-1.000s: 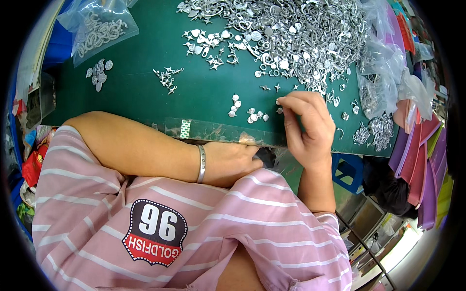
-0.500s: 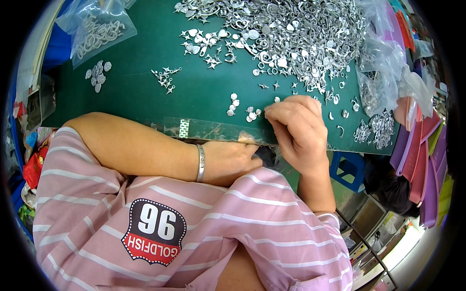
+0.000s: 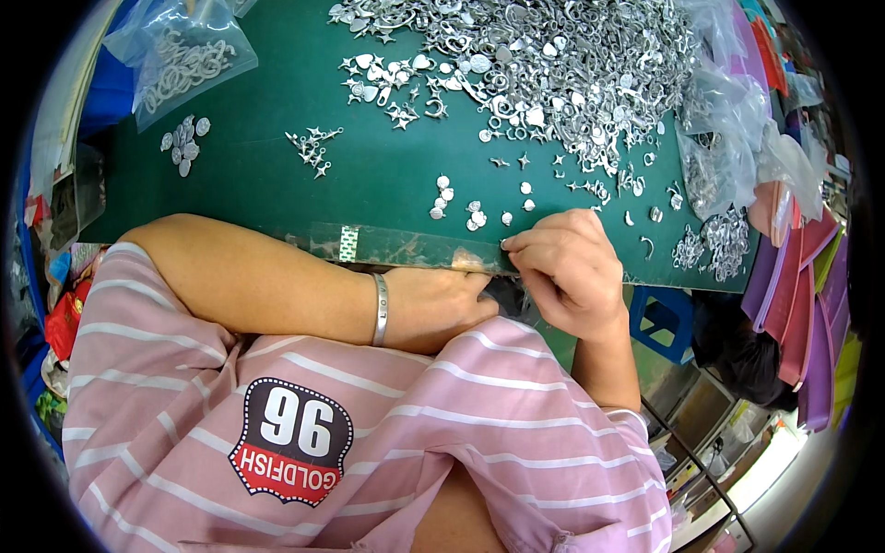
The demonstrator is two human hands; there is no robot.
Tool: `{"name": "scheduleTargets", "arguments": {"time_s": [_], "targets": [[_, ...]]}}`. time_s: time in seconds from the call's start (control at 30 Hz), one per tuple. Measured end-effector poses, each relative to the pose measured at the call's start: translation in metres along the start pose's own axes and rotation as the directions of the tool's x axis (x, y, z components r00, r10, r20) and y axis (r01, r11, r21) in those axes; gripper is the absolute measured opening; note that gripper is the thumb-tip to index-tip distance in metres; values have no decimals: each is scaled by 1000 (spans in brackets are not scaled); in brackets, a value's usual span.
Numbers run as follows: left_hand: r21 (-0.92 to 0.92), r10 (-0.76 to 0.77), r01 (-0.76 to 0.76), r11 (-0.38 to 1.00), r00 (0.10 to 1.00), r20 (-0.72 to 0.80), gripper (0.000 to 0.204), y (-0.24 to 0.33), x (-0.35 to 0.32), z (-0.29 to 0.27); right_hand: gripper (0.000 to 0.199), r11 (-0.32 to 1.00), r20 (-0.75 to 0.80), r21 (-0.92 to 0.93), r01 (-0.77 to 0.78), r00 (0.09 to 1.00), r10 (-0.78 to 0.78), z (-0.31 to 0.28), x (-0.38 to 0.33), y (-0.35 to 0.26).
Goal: The person sorts various small metal decorative pieces from a large pile, picking out specific shapes and arranging them into small groups on the work surface before gathering them into their hand.
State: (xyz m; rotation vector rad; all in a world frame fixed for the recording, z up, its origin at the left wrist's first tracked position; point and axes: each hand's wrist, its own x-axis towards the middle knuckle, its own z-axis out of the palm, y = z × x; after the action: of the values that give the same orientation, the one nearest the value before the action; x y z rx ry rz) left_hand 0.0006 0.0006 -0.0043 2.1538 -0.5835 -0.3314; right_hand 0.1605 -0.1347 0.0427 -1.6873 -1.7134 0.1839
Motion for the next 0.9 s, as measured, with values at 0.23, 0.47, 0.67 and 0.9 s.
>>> {"name": "scheduleTargets", "arguments": {"time_s": [0.23, 0.47, 0.67, 0.9], "targets": [[47, 72, -66, 997, 988, -136, 19, 0, 0, -2, 26, 998, -28, -62, -25, 999, 23, 3, 11, 0], [39, 41, -40, 998, 999, -35, 30, 1, 1, -5, 28, 988, -138, 86, -127, 981, 138, 11, -4, 1], [43, 42, -40, 998, 998, -50, 32, 0, 0, -3, 24, 997, 51, 53, -60, 997, 58, 6, -11, -5], [71, 63, -55, 996, 992, -113, 19, 2, -1, -5, 25, 974, -150, 126, -187, 967, 205, 1, -14, -5]]}}
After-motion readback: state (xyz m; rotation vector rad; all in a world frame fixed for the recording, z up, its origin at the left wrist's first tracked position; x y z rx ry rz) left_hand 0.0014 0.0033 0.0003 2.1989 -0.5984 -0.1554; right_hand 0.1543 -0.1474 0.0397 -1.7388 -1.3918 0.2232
